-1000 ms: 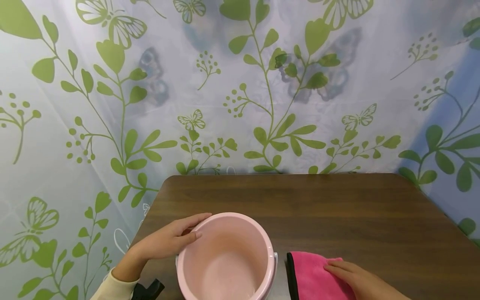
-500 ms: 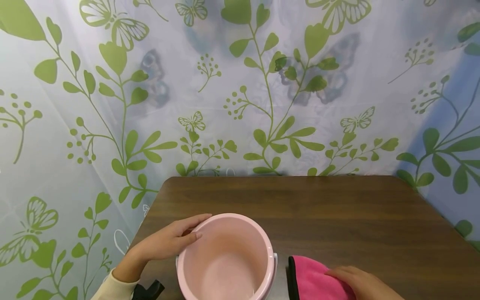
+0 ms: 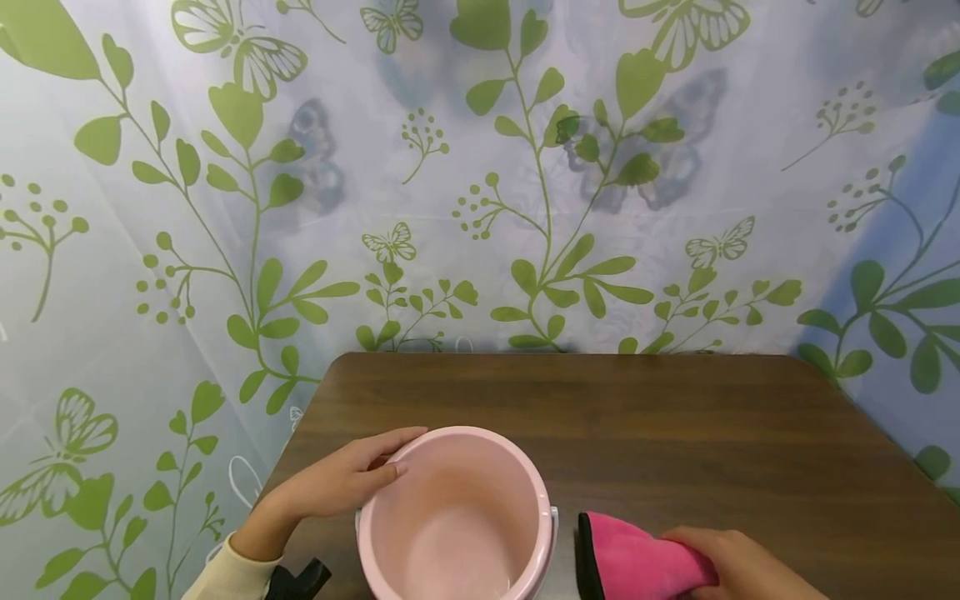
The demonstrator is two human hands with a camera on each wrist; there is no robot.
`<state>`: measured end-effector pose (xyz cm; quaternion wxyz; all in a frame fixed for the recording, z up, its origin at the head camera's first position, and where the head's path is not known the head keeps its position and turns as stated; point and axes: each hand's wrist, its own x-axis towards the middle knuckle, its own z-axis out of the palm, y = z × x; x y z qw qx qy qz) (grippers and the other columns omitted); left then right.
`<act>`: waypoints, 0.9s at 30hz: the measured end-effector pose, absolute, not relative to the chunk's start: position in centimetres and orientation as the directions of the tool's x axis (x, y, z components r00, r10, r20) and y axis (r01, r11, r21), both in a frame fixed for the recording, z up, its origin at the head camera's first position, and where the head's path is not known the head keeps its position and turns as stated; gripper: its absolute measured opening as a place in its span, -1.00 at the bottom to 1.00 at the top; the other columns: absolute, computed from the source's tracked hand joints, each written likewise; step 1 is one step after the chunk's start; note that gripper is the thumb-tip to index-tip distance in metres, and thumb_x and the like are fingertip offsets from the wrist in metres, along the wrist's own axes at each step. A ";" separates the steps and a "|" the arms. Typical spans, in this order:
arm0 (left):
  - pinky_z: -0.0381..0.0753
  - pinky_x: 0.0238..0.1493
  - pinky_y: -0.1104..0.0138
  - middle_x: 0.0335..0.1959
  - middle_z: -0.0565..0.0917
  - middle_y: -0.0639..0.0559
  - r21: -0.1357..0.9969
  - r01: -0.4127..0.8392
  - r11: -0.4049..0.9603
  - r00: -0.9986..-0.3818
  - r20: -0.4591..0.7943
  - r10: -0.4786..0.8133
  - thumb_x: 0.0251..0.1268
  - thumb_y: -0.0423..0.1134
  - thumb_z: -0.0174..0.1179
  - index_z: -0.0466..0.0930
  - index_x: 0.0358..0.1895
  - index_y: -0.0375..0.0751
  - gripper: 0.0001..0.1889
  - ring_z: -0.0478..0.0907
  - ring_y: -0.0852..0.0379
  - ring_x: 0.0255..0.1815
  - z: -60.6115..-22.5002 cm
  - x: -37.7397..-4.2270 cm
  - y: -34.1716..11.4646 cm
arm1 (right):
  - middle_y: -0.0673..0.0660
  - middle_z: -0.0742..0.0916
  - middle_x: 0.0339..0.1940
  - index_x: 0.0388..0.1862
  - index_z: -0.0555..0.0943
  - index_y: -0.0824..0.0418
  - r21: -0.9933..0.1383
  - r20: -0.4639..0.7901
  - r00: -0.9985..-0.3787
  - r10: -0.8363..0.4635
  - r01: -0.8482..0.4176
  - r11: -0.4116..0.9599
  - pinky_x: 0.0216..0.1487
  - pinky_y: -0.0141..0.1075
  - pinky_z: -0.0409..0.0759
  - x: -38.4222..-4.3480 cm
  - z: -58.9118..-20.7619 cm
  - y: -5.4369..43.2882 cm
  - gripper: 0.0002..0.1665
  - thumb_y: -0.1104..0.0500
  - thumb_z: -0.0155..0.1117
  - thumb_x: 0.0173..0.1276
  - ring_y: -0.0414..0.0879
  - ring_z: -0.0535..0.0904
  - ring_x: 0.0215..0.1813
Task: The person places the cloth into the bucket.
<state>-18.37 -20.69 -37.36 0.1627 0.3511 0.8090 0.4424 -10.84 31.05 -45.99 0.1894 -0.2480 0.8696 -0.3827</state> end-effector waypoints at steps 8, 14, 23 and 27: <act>0.61 0.03 0.32 0.41 0.44 -0.22 0.828 0.429 0.362 -0.698 0.049 0.715 0.65 -0.23 0.00 0.21 0.57 -0.26 -0.47 0.57 0.01 0.20 -37.3 -18.3 -20.7 | -0.24 0.67 -0.13 0.16 0.64 -0.04 -0.653 -0.136 -0.847 -0.514 -0.313 0.689 -0.23 -0.35 0.61 -11.5 -44.1 31.3 -0.49 -0.06 0.53 0.25 -0.30 0.54 -0.22; 0.61 0.03 0.32 0.41 0.43 -0.22 0.829 0.426 0.361 -0.699 0.049 0.713 0.65 -0.23 -0.01 0.22 0.57 -0.26 -0.47 0.56 0.01 0.21 -37.3 -18.3 -20.6 | -0.24 0.68 -0.13 0.14 0.66 0.07 -0.515 -0.091 -0.875 -0.475 -0.367 0.775 -0.25 -0.33 0.60 -12.0 -42.9 31.6 -0.43 -0.03 0.59 0.17 -0.36 0.51 -0.22; 0.61 0.04 0.33 0.42 0.43 -0.23 0.829 0.431 0.357 -0.696 0.054 0.716 0.65 -0.24 -0.01 0.20 0.56 -0.33 -0.46 0.55 0.03 0.22 -37.4 -18.3 -20.7 | -0.26 0.69 -0.16 0.10 0.67 0.07 -0.402 0.061 -0.854 -0.516 -0.494 0.771 -0.29 -0.32 0.60 -12.7 -41.3 31.5 -0.45 0.05 0.63 0.12 -0.39 0.53 -0.23; 0.62 0.02 0.32 0.41 0.43 -0.24 0.835 0.424 0.350 -0.695 0.051 0.717 0.65 -0.24 -0.01 0.20 0.56 -0.32 -0.46 0.56 -0.01 0.21 -37.4 -18.4 -20.7 | -0.26 0.69 -0.17 0.08 0.68 0.05 -0.342 0.126 -0.851 -0.510 -0.520 0.783 -0.30 -0.32 0.60 -13.0 -40.6 31.3 -0.44 0.07 0.65 0.08 -0.39 0.52 -0.25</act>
